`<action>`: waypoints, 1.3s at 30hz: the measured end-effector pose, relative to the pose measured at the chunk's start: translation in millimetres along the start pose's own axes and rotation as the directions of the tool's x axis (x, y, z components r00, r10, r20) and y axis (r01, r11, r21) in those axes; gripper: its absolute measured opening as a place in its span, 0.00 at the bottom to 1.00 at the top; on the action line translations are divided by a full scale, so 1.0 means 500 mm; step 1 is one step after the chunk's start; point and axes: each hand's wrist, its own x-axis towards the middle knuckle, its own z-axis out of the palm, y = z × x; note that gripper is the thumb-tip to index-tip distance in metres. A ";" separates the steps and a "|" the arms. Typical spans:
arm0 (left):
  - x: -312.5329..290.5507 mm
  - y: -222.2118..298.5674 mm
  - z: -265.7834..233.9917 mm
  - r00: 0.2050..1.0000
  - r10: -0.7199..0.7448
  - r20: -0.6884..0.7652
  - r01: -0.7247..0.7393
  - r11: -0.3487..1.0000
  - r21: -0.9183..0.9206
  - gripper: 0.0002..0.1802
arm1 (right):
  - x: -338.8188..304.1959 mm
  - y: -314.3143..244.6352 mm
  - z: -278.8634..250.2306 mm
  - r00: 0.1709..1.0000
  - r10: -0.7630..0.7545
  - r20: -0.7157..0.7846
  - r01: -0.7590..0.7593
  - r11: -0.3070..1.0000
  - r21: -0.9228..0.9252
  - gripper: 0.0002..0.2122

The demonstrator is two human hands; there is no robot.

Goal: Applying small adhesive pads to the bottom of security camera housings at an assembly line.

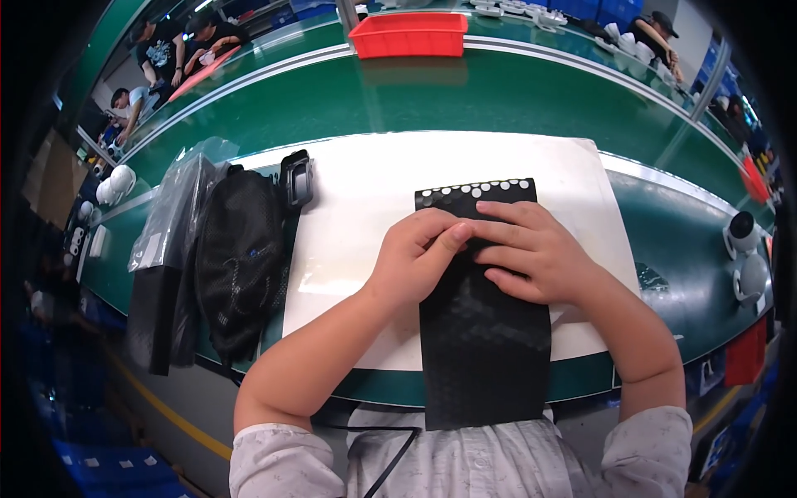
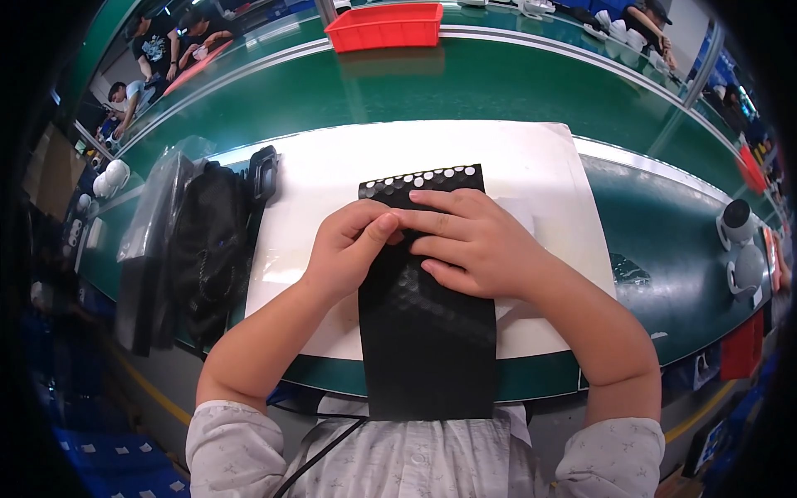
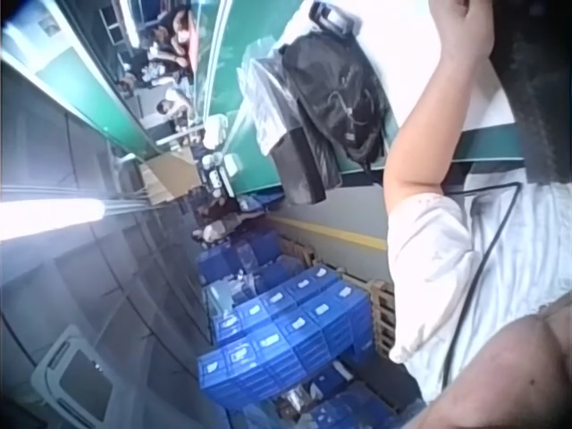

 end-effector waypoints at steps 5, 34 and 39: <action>0.001 0.006 0.000 0.998 0.047 0.042 -0.047 0.999 0.011 0.09 | -0.001 0.003 -0.001 1.000 -0.008 -0.025 0.010 0.998 0.062 0.09; 0.003 0.003 -0.002 0.970 -0.226 0.084 0.241 0.920 -0.309 0.08 | -0.001 0.002 0.004 0.982 0.180 -0.054 -0.171 0.976 0.138 0.18; 0.004 0.005 -0.001 0.971 -0.218 0.094 0.237 0.918 -0.319 0.08 | -0.003 0.001 0.000 0.978 0.210 -0.014 -0.206 0.969 0.139 0.18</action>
